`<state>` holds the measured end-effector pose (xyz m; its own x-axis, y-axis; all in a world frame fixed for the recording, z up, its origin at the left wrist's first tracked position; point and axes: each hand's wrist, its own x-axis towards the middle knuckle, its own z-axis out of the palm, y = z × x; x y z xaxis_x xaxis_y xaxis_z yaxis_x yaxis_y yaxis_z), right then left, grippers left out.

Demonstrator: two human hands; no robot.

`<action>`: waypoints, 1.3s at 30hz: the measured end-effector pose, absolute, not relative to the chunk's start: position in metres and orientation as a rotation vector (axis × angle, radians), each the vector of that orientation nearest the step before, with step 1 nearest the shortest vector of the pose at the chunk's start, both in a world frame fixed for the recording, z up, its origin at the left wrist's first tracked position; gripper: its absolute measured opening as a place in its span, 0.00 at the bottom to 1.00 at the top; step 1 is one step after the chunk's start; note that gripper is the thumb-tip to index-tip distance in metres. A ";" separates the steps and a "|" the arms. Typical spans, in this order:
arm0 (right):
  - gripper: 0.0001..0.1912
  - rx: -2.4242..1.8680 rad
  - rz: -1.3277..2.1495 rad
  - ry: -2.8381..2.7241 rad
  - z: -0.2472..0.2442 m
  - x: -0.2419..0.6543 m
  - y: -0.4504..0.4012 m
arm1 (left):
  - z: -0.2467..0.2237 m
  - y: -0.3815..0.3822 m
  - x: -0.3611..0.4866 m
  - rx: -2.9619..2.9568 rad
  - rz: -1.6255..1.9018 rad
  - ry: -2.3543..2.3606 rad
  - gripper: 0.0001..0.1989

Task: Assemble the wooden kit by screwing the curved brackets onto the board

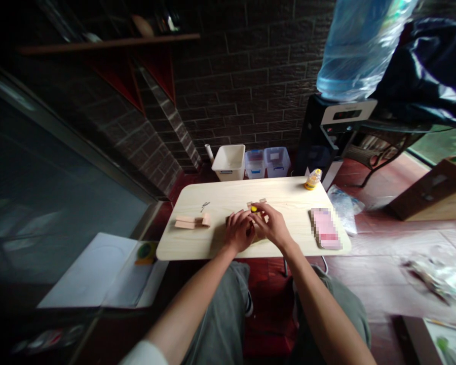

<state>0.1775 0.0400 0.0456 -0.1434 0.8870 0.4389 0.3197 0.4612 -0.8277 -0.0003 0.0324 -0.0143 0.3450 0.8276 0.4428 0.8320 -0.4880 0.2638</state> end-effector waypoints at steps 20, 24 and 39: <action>0.25 -1.011 0.709 -1.760 0.035 0.185 0.037 | -0.015 0.031 0.002 -2.550 -0.856 -1.586 0.17; 0.26 -0.990 0.725 -1.773 0.032 0.185 0.038 | -0.013 0.031 0.003 -2.539 -0.850 -1.591 0.17; 0.25 -0.988 0.709 -1.760 0.037 0.185 0.036 | -0.015 0.031 0.002 -2.545 -0.837 -1.586 0.18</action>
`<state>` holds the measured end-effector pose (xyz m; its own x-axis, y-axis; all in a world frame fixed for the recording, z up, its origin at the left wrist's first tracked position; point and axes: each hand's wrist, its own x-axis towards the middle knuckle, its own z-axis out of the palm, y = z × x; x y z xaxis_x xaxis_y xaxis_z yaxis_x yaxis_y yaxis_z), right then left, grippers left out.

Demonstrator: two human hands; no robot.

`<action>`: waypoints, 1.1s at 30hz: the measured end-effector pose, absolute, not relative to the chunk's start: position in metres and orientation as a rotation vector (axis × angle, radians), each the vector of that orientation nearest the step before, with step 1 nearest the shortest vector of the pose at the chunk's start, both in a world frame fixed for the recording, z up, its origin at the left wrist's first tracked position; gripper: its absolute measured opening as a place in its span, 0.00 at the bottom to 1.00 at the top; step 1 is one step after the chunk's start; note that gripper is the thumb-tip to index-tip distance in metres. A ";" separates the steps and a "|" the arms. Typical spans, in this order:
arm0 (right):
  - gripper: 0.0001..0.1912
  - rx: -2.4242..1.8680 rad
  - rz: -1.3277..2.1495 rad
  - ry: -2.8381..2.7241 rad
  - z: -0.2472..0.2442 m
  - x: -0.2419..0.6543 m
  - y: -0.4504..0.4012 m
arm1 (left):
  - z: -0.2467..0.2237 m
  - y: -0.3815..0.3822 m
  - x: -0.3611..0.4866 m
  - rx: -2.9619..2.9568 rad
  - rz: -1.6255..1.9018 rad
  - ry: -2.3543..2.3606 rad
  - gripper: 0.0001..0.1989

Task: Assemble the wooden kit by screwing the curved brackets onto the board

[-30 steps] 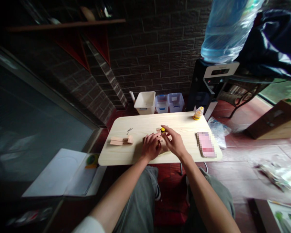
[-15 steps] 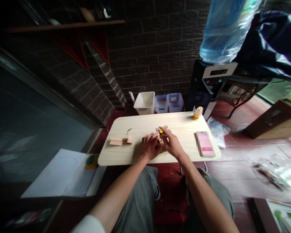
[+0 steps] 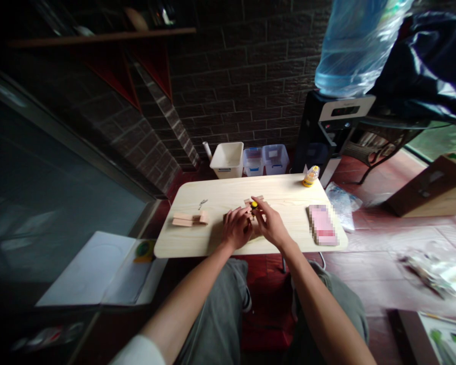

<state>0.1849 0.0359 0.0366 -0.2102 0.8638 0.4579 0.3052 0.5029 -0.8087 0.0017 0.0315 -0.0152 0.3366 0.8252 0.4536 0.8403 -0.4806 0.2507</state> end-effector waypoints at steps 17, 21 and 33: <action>0.21 -0.939 0.699 -1.835 0.045 0.188 0.039 | -0.014 0.032 0.002 -2.542 -0.849 -1.608 0.22; 0.19 -0.914 0.725 -1.819 0.055 0.192 0.048 | -0.014 0.032 0.002 -2.548 -0.838 -1.612 0.22; 0.16 -0.891 0.980 -1.781 0.059 0.206 0.046 | -0.010 0.031 0.005 -2.562 -0.792 -1.629 0.18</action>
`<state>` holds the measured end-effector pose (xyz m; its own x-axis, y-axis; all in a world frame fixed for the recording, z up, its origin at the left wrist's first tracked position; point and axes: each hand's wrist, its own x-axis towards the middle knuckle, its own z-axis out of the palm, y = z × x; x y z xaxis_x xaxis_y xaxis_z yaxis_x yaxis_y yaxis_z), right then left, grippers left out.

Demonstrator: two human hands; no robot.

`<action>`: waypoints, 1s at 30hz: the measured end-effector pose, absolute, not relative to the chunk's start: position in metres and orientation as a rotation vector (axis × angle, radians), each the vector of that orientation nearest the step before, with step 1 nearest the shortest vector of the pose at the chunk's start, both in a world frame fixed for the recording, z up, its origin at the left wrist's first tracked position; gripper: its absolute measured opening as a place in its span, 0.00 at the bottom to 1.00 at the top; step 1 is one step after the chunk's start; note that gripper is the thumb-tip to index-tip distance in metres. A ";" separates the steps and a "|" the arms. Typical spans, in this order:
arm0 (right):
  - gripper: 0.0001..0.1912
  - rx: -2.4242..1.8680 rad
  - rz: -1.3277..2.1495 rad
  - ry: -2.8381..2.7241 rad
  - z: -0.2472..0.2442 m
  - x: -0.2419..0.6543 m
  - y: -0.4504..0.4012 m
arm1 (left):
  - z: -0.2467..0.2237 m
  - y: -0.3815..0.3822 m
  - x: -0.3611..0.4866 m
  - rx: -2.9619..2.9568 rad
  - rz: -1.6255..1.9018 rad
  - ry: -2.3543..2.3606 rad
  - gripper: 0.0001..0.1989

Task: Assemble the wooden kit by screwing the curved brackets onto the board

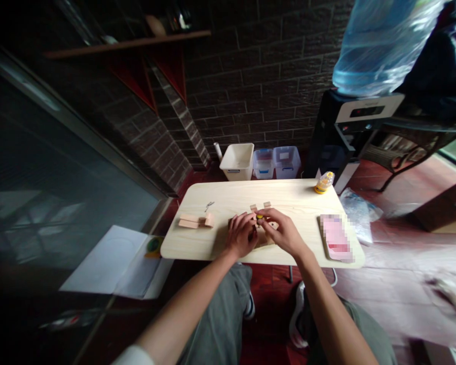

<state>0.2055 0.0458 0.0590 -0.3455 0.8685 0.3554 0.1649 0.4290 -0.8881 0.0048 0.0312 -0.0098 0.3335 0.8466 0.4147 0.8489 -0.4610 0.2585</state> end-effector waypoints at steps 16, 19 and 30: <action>0.17 -0.897 0.974 -1.690 0.050 0.195 0.051 | -0.013 0.034 0.005 -2.544 -0.800 -1.630 0.21; 0.17 -0.906 0.928 -1.697 0.048 0.195 0.050 | -0.015 0.035 0.004 -2.555 -0.796 -1.613 0.20; 0.18 -0.867 0.834 -1.706 0.055 0.190 0.044 | -0.019 0.036 0.004 -2.541 -0.820 -1.593 0.16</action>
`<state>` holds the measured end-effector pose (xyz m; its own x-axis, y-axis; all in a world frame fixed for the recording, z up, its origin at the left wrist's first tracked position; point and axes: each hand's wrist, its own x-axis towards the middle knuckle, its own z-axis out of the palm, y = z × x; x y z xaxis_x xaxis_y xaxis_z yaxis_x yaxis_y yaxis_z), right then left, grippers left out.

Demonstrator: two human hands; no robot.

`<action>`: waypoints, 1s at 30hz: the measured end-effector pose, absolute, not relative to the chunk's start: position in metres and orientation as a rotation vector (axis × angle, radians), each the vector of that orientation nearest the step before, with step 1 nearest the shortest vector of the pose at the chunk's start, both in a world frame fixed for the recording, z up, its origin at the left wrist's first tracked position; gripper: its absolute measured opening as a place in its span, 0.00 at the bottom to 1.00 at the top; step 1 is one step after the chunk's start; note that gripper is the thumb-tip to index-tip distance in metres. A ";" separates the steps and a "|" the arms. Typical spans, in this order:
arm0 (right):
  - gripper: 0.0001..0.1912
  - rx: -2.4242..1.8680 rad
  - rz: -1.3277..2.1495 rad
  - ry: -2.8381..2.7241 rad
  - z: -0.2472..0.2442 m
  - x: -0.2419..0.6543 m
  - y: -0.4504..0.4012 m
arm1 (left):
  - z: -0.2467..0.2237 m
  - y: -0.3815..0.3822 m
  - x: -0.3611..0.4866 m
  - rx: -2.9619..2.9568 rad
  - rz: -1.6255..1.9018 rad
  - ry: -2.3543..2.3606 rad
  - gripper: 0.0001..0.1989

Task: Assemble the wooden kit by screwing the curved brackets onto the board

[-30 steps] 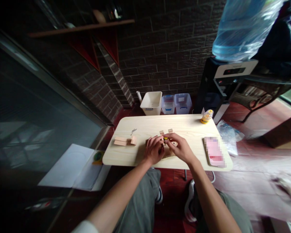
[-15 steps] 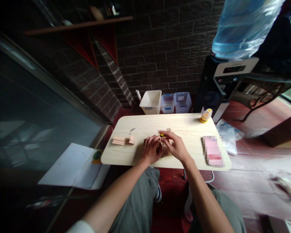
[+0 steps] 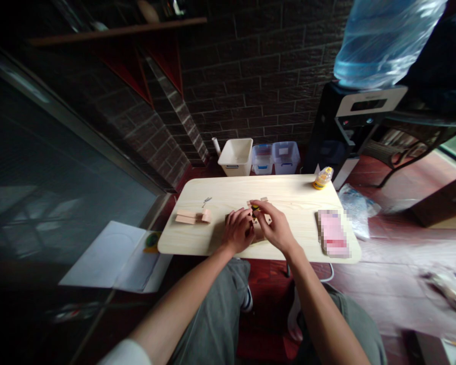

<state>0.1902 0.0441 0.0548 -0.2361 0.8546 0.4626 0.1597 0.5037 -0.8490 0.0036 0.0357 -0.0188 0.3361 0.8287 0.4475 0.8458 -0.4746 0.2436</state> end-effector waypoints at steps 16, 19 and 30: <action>0.18 -0.853 0.748 -1.791 0.047 0.190 0.048 | -0.019 0.035 0.003 -2.558 -0.826 -1.616 0.19; 0.18 -0.864 0.757 -1.778 0.047 0.191 0.048 | -0.019 0.035 0.003 -2.563 -0.813 -1.607 0.18; 0.18 -0.859 0.751 -1.781 0.046 0.191 0.049 | -0.019 0.035 0.004 -2.539 -0.811 -1.602 0.16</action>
